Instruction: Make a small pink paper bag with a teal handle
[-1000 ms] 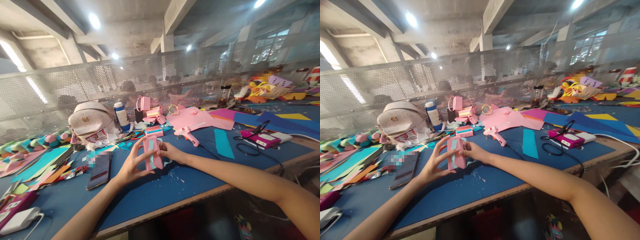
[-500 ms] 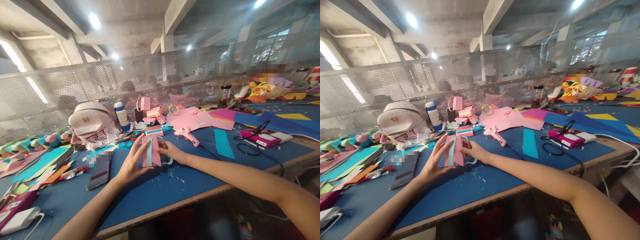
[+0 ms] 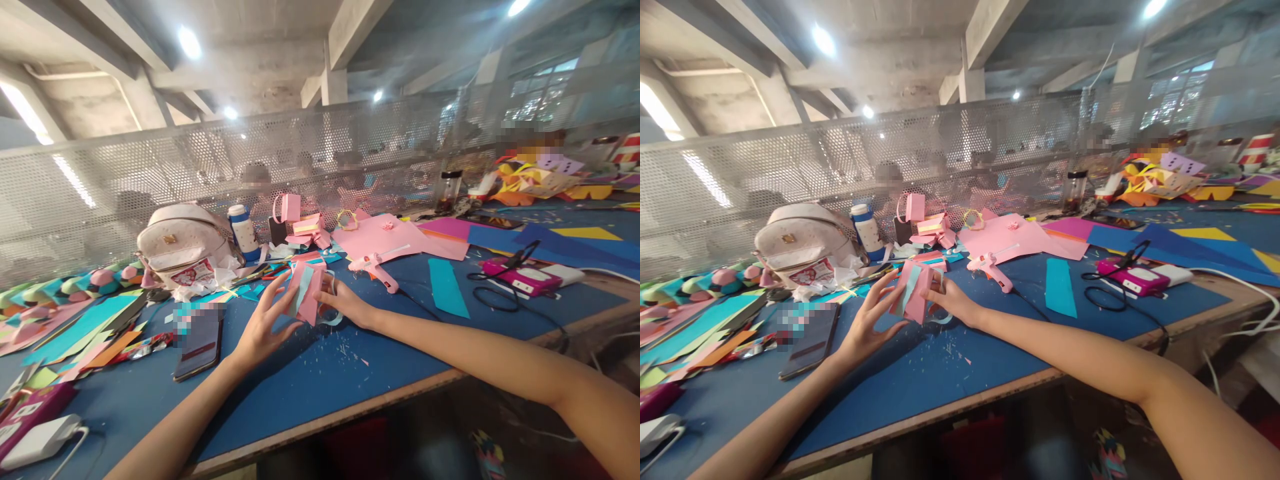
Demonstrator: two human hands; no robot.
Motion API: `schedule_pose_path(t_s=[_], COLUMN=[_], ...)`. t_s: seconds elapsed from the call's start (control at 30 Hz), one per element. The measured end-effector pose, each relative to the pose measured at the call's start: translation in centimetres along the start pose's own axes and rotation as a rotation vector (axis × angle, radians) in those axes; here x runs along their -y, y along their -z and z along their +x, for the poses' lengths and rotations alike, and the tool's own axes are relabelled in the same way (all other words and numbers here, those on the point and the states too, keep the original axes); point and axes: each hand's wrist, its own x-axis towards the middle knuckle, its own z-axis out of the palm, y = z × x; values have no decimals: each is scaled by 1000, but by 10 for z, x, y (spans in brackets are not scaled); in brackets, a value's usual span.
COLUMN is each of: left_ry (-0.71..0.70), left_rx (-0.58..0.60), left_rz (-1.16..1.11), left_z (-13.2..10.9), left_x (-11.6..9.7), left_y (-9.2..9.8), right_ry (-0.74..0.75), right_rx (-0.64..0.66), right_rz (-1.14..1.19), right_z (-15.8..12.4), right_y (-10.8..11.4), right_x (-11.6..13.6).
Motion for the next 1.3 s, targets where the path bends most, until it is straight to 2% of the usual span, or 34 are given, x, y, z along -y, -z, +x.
schedule_pose_path(t_s=[0.2,0.4,0.6,0.87,1.13,1.3], left_ry=[-15,83,110,48,14,109], left_rx=[-11,-57,-66,-18,18,-29], left_rz=[-40,-31,-13,-62,-62,-159], left_z=[0,-1,-1,-4,-7,-4], left_x=[1,-3,-2,3,6,3], left_y=[-1,0,1,-1,-3,-3], right_ry=[5,1,25,35,32,37], right_rx=[-7,-32,-26,-109,-105,-81], right_rz=[4,-16,-70,-74,-79,-143], right_z=[3,3,0,0,1,1], right_y=[0,-2,-4,-4,-3,0], right_x=[-4,-1,2,-3,-4,-5])
